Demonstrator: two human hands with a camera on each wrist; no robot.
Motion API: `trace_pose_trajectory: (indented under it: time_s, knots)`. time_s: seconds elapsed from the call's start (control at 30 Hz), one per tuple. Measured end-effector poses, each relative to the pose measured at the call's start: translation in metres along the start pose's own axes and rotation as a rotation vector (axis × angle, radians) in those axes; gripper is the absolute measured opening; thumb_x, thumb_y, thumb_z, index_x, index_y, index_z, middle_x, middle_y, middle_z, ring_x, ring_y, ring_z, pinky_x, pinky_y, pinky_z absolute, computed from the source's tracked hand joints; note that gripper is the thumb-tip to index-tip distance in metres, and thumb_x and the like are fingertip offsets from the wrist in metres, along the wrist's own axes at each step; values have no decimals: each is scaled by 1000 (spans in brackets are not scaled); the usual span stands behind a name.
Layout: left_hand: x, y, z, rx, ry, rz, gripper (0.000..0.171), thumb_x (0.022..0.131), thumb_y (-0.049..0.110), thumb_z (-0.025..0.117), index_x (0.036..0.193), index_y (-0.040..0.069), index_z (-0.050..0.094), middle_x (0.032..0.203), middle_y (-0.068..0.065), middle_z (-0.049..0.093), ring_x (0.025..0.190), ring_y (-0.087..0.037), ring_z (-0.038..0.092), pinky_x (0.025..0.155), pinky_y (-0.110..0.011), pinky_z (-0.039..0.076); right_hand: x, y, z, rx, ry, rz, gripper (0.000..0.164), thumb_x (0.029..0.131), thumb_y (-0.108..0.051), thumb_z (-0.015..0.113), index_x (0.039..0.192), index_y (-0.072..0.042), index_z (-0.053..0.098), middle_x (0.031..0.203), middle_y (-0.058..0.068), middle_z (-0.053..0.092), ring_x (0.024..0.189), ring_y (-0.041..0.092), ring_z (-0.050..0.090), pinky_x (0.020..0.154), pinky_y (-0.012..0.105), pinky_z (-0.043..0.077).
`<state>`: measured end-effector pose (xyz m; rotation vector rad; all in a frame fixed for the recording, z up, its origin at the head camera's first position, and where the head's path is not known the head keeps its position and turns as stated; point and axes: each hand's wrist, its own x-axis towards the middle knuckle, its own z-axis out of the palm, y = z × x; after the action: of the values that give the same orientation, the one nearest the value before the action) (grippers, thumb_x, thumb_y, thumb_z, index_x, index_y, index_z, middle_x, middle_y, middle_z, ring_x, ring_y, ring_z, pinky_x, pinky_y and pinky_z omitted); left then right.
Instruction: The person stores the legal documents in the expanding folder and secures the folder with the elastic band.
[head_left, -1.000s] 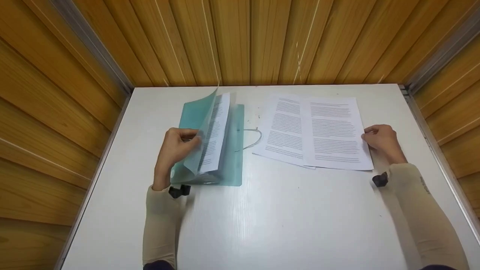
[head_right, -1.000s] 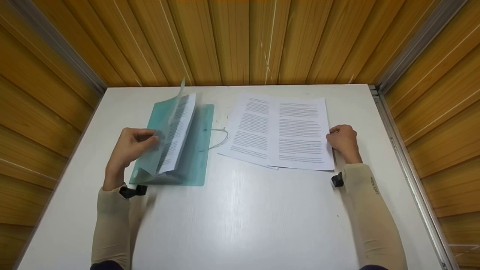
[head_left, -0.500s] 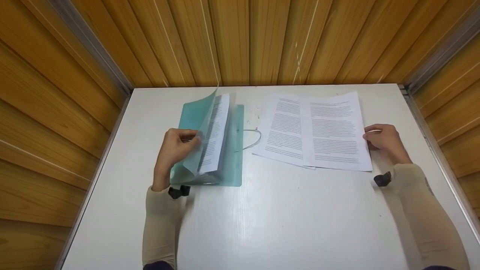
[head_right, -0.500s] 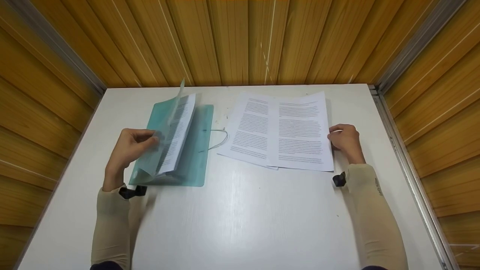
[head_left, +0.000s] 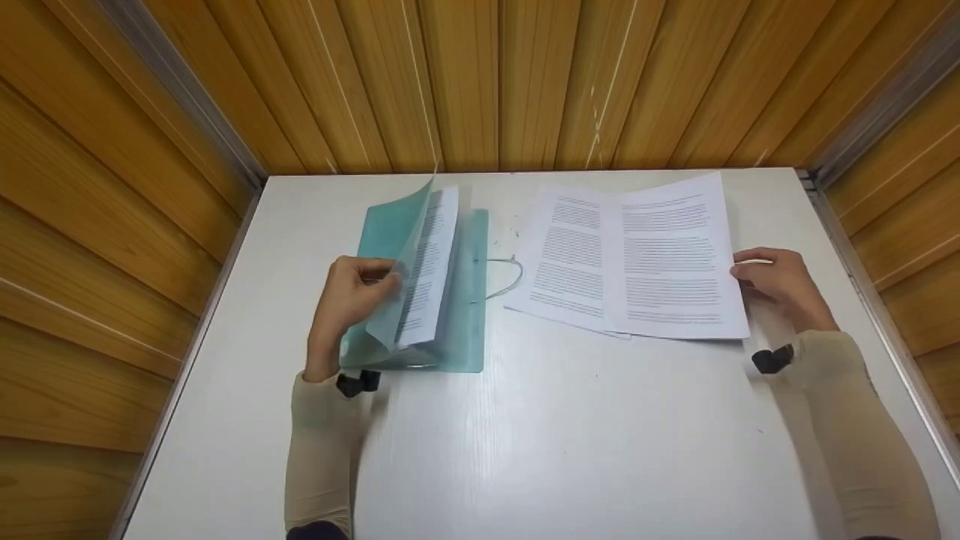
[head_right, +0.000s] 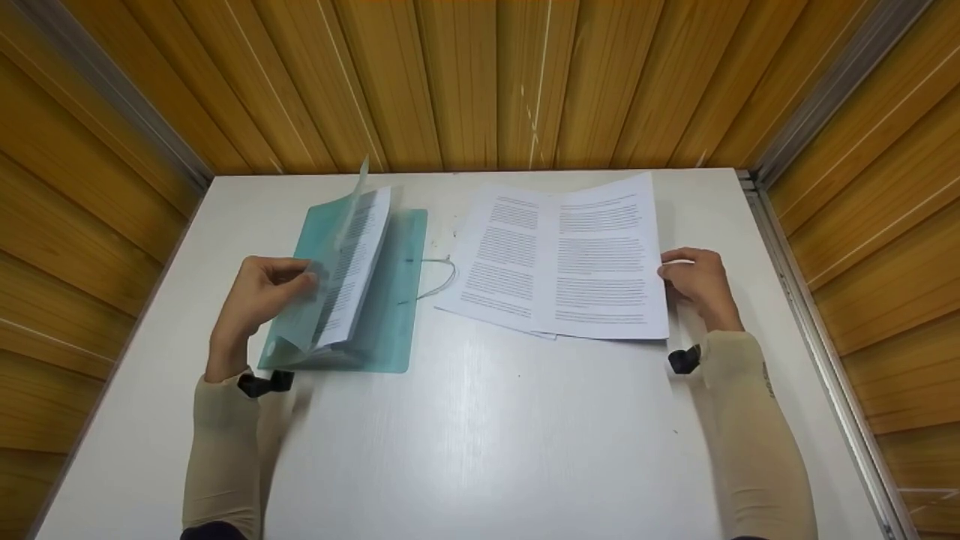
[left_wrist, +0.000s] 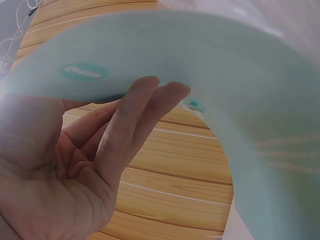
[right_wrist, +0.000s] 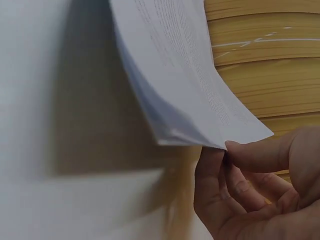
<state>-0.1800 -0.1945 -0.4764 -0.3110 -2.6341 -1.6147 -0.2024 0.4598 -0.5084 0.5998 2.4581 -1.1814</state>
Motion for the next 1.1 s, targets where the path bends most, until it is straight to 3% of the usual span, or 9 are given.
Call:
trace_pose_trajectory:
  time_s: [0.23, 0.37, 0.47, 0.63, 0.83, 1.1]
  knots:
    - [0, -3, 0, 4, 0, 10, 25, 95, 5, 71, 117, -3, 80, 109, -20, 80, 94, -34, 79, 74, -17, 56, 0, 2, -3, 44, -25, 10, 63, 107, -33, 61, 160, -3, 44, 154, 21, 52, 106, 9, 66, 83, 16, 54]
    - [0, -2, -1, 14, -1, 9, 26, 95, 5, 71, 117, -4, 80, 110, -21, 80, 95, -34, 79, 74, -18, 57, -2, 4, -6, 77, -48, -7, 65, 106, -33, 63, 160, -1, 43, 122, -1, 68, 92, -1, 68, 83, 17, 56]
    - [0, -1, -1, 20, 0, 2, 26, 95, 6, 71, 117, -4, 80, 110, -20, 80, 95, -32, 78, 74, -19, 57, -3, 6, -8, 104, -70, -10, 67, 106, -33, 65, 161, -2, 41, 108, -14, 65, 92, -1, 67, 86, 18, 57]
    - [0, 0, -1, 25, 2, -6, 26, 95, 7, 72, 117, -3, 80, 110, -18, 81, 94, -31, 78, 75, -20, 57, -6, 5, -9, 129, -93, -3, 69, 107, -34, 65, 163, -3, 39, 114, -15, 63, 97, 1, 65, 88, 18, 56]
    - [0, 1, 0, 18, 2, -6, 26, 94, 4, 70, 117, -3, 80, 110, -20, 80, 96, -33, 78, 77, -18, 56, -8, 3, -8, 200, -95, -12, 62, 106, -27, 66, 158, -2, 44, 90, -28, 67, 92, -2, 67, 86, 18, 56]
    - [0, 1, 0, 32, 6, -26, 26, 95, 6, 71, 118, -2, 80, 112, -19, 80, 95, -33, 78, 76, -19, 56, -12, 0, -6, 312, -130, -20, 51, 105, -25, 70, 149, -9, 52, 90, -24, 72, 90, -1, 70, 83, 18, 58]
